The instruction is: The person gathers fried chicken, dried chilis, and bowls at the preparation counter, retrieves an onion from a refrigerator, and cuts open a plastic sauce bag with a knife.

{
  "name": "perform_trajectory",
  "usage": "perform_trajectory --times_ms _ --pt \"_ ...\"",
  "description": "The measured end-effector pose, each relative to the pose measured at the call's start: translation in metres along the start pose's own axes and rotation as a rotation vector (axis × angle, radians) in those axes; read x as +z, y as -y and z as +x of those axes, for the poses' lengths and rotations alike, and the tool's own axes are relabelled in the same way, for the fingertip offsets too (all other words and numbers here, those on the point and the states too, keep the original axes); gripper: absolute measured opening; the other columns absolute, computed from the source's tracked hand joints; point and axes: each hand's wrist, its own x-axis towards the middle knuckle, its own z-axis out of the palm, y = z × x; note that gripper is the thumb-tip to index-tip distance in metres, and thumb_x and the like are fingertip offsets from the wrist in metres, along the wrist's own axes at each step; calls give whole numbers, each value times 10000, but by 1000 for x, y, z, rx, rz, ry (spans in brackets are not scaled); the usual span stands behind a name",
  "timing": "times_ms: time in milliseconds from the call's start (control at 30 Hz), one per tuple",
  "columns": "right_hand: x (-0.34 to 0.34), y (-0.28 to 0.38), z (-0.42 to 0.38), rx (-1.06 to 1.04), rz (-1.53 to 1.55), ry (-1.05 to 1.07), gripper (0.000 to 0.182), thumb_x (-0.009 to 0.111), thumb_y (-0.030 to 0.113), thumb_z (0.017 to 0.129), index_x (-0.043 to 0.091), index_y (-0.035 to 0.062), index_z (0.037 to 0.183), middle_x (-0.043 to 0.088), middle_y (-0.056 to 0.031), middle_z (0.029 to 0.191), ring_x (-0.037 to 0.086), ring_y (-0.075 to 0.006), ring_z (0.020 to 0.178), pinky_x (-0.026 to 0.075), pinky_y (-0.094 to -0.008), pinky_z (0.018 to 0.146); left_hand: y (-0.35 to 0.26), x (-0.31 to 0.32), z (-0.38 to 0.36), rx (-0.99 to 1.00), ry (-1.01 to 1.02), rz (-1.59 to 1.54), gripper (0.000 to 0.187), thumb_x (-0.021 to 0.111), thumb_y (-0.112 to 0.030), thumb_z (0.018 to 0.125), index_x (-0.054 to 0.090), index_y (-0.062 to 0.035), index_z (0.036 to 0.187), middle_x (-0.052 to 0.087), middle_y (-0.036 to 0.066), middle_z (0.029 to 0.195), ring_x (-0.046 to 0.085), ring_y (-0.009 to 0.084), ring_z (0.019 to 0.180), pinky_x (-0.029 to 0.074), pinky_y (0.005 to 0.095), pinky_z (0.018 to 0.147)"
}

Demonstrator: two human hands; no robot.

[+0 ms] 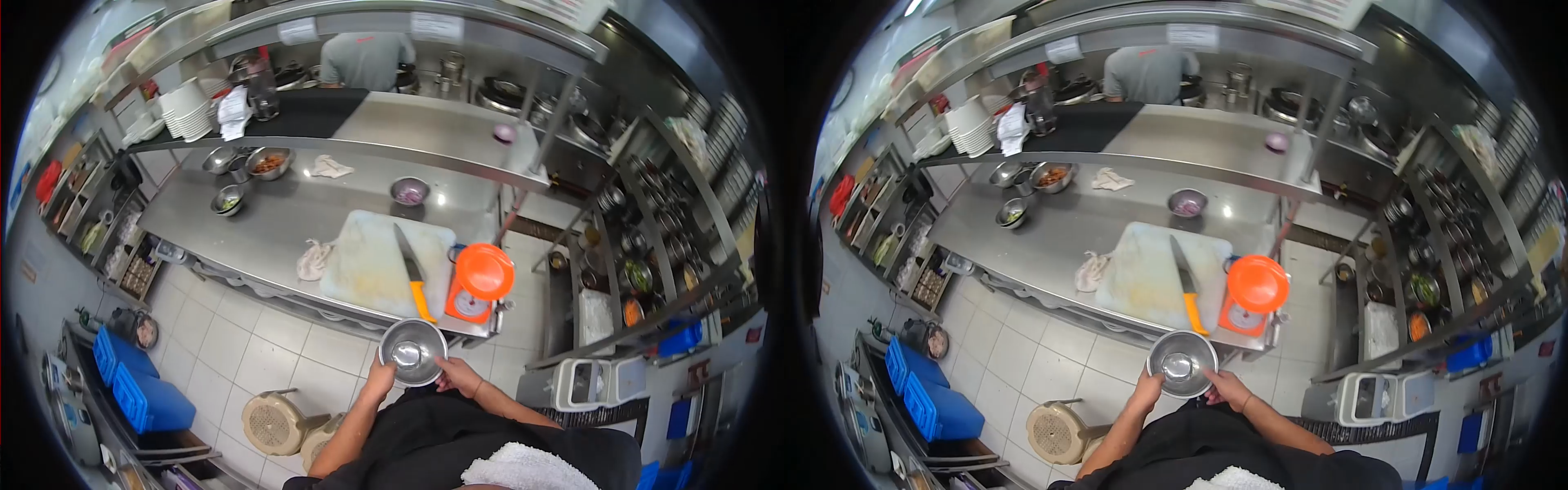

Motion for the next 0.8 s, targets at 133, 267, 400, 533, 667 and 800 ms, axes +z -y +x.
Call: perform_trajectory --times_ms 133,267,400,533,667,800 --pt "40 40 44 -11 -221 128 460 546 513 991 594 56 985 640 -35 751 593 -112 603 517 -259 565 -27 -44 34 20 -113 -86 610 500 -20 815 423 25 1418 584 204 1291 560 302 1208 417 359 1038" --pt "73 130 74 -344 -594 225 360 570 413 1003 596 65 918 625 -7 730 561 -69 587 467 -231 534 -34 -106 83 -138 -189 -238 592 527 -31 814 442 40 1395 581 184 1262 601 286 1109 508 395 916" --pt "79 302 66 -1073 -591 16 266 584 292 992 609 31 1037 629 -29 895 561 -133 796 493 -324 722 -81 -160 121 -6 -347 -300 560 520 -57 809 455 47 1355 607 172 1159 640 273 1001 542 400 848" --pt "67 477 18 -1546 5 -262 396 610 205 982 494 2 1302 547 -29 1150 520 -93 929 459 -274 840 -137 -191 158 95 -394 -373 475 515 -61 806 510 49 1268 627 138 1111 645 238 977 536 371 814" --pt "51 577 -13 -1908 260 -307 361 597 258 1001 523 10 1252 597 -75 1206 588 -146 1007 469 -353 906 -167 -201 191 32 -323 -373 543 511 -40 827 468 35 1363 592 148 1245 613 243 1072 488 356 920" --pt "73 603 -17 -1826 411 -282 227 575 237 1017 572 43 1135 661 -74 1109 629 -175 1013 483 -372 923 -158 -212 232 -18 -211 -339 562 515 -49 824 469 22 1379 600 153 1241 603 249 1114 491 359 923"
